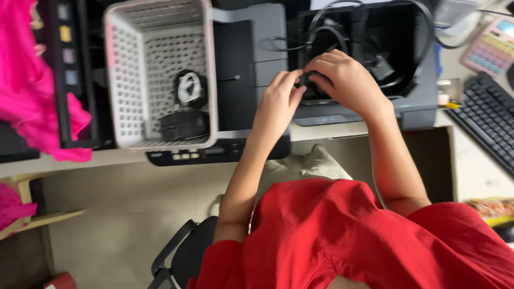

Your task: Organizing and winding power cables and adapters into a basket.

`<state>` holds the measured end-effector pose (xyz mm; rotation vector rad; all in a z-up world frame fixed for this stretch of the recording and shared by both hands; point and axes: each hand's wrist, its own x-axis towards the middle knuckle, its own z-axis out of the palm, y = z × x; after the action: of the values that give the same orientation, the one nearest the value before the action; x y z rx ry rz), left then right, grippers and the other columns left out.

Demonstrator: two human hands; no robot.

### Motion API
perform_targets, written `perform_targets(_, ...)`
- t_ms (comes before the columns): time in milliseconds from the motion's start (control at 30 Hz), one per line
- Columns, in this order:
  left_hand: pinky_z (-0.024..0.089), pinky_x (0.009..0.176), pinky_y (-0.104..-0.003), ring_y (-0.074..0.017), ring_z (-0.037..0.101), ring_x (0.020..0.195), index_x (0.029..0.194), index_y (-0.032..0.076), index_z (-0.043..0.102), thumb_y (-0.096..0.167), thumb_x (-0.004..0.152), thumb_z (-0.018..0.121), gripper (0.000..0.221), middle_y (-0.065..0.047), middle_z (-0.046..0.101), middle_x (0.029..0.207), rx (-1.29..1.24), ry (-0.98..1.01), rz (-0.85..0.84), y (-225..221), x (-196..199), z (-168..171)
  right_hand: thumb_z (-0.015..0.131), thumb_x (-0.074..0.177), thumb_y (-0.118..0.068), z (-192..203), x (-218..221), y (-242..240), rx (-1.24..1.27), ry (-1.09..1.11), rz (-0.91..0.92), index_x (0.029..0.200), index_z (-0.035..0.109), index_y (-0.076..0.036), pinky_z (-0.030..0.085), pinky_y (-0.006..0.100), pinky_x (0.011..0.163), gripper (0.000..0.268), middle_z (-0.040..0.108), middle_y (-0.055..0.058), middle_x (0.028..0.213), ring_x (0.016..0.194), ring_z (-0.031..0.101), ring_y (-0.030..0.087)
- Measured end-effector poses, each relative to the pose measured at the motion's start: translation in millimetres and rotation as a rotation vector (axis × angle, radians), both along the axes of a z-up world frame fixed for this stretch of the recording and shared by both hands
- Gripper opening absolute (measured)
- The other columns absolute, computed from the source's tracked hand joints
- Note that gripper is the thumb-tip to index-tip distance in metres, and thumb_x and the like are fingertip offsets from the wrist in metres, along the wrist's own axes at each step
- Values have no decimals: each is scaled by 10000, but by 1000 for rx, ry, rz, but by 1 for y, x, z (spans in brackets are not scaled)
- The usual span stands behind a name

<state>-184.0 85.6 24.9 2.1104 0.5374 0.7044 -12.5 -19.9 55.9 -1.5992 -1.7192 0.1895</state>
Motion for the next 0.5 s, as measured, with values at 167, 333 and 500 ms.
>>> perform_targets(167, 551, 791, -450, -400, 683, 974, 1123, 6, 650, 57, 952, 679, 181, -177, 674, 1082, 184, 141, -95, -20, 66, -85, 708, 830, -174, -80, 55, -37, -228, -603, -178, 956, 766, -99, 326, 673, 1129, 158, 690, 34, 950, 1016, 623, 276)
perform_targets(333, 573, 794, -498, -414, 711, 947, 1067, 17, 609, 157, 973, 692, 188, -218, 702, 999, 118, 511, 10, -39, 109, -168, 678, 860, -190, -114, 61, -48, -273, -953, -121, 857, 769, -171, 195, 744, 1202, 93, 641, -26, 953, 1151, 586, 232)
perform_targets(500, 560, 714, -528, -430, 710, 876, 1124, 30, 524, 150, 894, 737, 335, -225, 710, 931, 97, 547, 239, -55, 123, -148, 677, 887, -232, -113, 77, -55, -236, -873, -22, 869, 791, -155, 188, 749, 1214, 139, 628, -8, 935, 1129, 578, 279)
